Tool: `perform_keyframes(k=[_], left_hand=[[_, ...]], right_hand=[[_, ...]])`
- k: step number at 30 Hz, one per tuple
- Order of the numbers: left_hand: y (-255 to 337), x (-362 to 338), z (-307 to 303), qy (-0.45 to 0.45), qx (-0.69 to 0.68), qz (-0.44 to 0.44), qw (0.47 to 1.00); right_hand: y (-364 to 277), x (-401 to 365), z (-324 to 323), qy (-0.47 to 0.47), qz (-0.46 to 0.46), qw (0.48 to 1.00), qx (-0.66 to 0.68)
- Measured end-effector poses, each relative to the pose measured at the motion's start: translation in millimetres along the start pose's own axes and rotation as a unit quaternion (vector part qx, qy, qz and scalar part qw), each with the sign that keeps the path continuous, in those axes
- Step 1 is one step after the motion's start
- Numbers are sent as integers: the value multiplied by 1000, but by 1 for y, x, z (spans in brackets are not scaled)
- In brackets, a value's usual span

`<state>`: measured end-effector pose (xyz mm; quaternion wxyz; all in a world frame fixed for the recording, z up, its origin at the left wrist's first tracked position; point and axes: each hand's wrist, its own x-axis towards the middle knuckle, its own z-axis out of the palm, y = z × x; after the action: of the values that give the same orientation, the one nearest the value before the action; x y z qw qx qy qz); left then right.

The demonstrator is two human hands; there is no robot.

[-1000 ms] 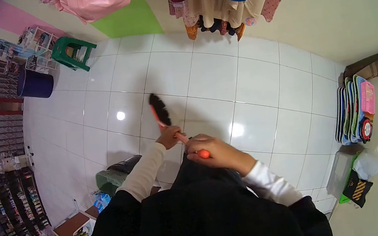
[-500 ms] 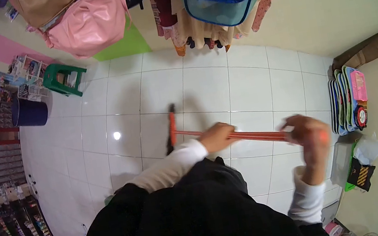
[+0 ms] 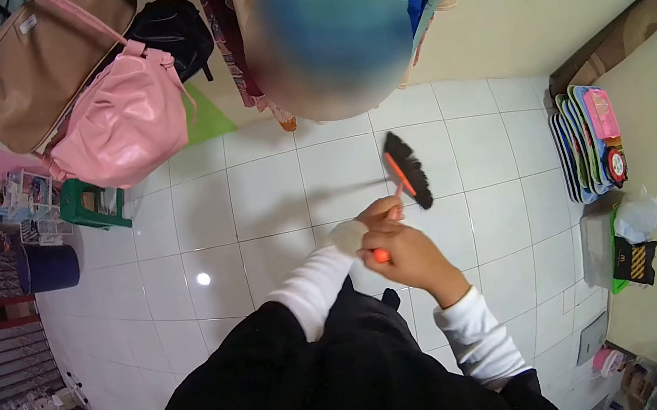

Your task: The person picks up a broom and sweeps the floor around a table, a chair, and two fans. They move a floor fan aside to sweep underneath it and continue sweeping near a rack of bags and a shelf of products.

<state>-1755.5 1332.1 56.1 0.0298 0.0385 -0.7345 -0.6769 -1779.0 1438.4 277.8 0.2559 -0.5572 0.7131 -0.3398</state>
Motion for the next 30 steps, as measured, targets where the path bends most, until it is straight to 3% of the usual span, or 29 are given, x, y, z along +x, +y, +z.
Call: perform_keyframes(k=[1,4,7,9,10,11,18,21,24,30], left_hand=[[-3,-13,-2,61,-24,-9,998],[-7,-49,-24,89,98,20,991],[22,-100,-64,24,185,-81,979],[42,-143,-79,76,245,-81,963],[33,-158,-88,62,142,-214,965],[20,-186,-92,129,207,-73,967],[-24,-285,-133,40,318,-281,905],[-31,-284,-135,72,344,-299,887],[-11,-247,-142,-8,373,-320,871],[75,-144,-106,-94,373,-223,896]], right_hand=[[-5,7,5,-32,-33,999,3],[-38,23,4,-83,-77,993,46],[-58,36,10,-127,-105,979,117],[-67,42,20,-177,-98,967,156],[-70,46,29,-184,-106,961,178],[-72,48,42,-180,-108,956,206],[-49,47,134,-174,-21,905,388],[-32,48,142,-165,27,880,445],[-11,52,112,-147,56,874,459],[10,13,-3,87,90,864,488]])
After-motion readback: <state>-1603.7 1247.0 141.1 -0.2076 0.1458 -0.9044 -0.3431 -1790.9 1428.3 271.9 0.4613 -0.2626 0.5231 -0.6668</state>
